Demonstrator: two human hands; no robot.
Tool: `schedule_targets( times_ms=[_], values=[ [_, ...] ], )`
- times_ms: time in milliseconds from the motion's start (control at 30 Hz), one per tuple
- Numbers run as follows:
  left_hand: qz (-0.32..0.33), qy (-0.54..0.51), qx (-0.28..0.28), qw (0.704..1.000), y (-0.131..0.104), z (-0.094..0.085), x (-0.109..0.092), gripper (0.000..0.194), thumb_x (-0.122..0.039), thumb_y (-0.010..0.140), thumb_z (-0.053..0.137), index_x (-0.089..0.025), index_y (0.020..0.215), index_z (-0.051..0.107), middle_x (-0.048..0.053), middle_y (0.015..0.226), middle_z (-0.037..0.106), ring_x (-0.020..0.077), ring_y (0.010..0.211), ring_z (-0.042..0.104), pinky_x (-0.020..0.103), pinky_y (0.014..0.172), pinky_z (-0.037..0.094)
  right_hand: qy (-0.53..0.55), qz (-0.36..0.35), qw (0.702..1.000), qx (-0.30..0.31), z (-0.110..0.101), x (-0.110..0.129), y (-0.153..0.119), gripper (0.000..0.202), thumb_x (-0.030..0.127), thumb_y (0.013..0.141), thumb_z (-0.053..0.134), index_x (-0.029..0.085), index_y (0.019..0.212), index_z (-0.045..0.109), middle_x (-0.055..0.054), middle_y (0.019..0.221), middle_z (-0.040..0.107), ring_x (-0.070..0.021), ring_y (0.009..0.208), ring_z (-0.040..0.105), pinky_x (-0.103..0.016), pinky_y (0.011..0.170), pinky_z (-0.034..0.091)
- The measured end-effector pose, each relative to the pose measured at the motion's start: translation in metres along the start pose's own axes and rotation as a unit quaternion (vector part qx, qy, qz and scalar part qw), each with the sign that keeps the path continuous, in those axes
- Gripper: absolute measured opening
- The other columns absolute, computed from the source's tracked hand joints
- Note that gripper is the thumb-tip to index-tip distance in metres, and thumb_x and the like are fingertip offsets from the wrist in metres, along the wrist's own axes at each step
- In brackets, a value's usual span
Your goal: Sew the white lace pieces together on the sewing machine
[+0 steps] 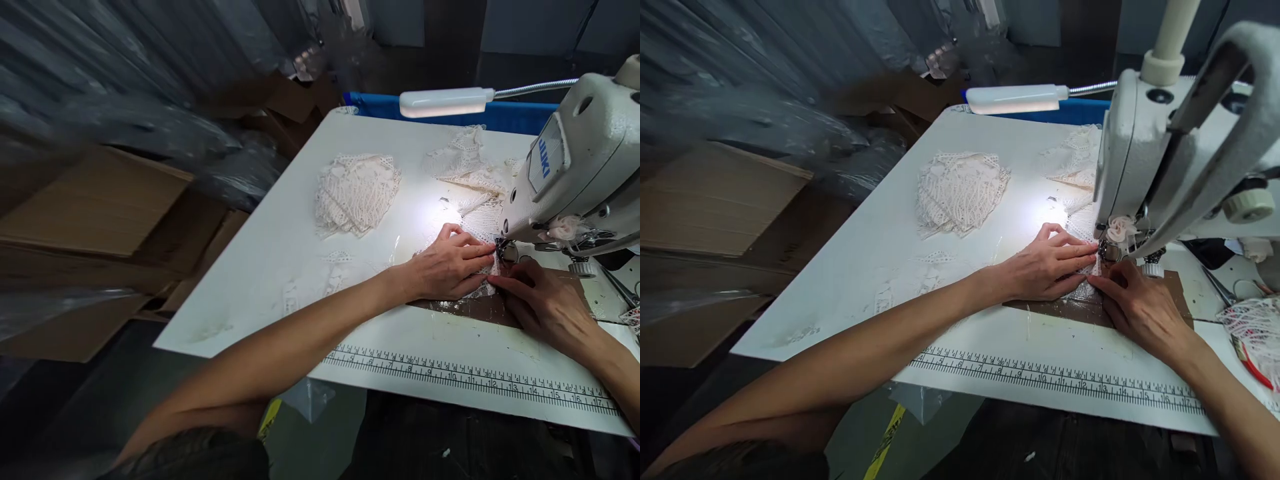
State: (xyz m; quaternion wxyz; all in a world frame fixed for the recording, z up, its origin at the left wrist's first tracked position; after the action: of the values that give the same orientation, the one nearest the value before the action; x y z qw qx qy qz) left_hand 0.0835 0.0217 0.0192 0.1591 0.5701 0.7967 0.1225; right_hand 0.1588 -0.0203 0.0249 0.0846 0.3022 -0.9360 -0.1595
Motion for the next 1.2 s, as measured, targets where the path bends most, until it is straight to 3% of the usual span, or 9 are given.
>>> schedule_targets(
  times_ms=[500,700,833,1200],
  values=[
    [0.004,0.05,-0.011,0.999,0.0,-0.001,-0.004,0.028,-0.028,0.099,0.038,-0.019,0.108,0.062,0.007,0.126,0.064,0.0204,0.097,0.061,0.05,0.101,0.036,0.014,0.007,1.0,-0.01,-0.001,-0.003,-0.001,0.029,0.022,0.096,0.042,0.021,0.11,0.067,-0.008,0.095,0.059,-0.0138,0.068,0.058,-0.024,0.047,0.042],
    [0.029,0.093,-0.063,0.993,-0.001,-0.004,-0.012,0.027,-0.024,0.101,0.038,-0.016,0.103,0.063,0.005,0.108,0.068,0.0171,0.095,0.065,0.055,0.107,0.04,0.019,0.011,1.0,-0.005,0.0,-0.003,-0.001,0.028,0.021,0.094,0.044,0.022,0.11,0.067,-0.008,0.096,0.058,-0.0129,0.067,0.057,-0.023,0.049,0.043],
    [0.037,0.098,-0.07,0.992,-0.001,-0.005,-0.013,0.025,-0.023,0.1,0.039,-0.015,0.104,0.063,0.006,0.111,0.068,0.0183,0.099,0.066,0.058,0.107,0.041,0.005,0.006,1.0,-0.015,-0.002,-0.002,-0.001,0.03,0.021,0.094,0.041,0.022,0.11,0.066,-0.008,0.094,0.058,-0.0111,0.061,0.054,-0.022,0.046,0.039],
    [-0.045,0.144,-0.029,0.988,0.007,0.006,-0.002,0.029,-0.026,0.101,0.038,-0.014,0.111,0.062,0.008,0.113,0.064,0.0208,0.102,0.062,0.059,0.106,0.04,-0.076,0.053,0.995,0.03,0.01,-0.008,0.002,0.039,0.026,0.092,0.037,0.022,0.117,0.066,-0.012,0.095,0.059,-0.0115,0.049,0.045,-0.025,0.04,0.027]
  ],
)
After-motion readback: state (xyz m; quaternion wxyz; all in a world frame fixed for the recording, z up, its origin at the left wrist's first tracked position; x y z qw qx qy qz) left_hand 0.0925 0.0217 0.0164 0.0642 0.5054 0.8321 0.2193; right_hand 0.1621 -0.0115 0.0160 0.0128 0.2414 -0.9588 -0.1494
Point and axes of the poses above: each hand's wrist, its own y-axis towards the middle knuckle, its own z-axis out of the palm, x = y × z, the point moved 10 cm from there along y, towards the middle knuckle
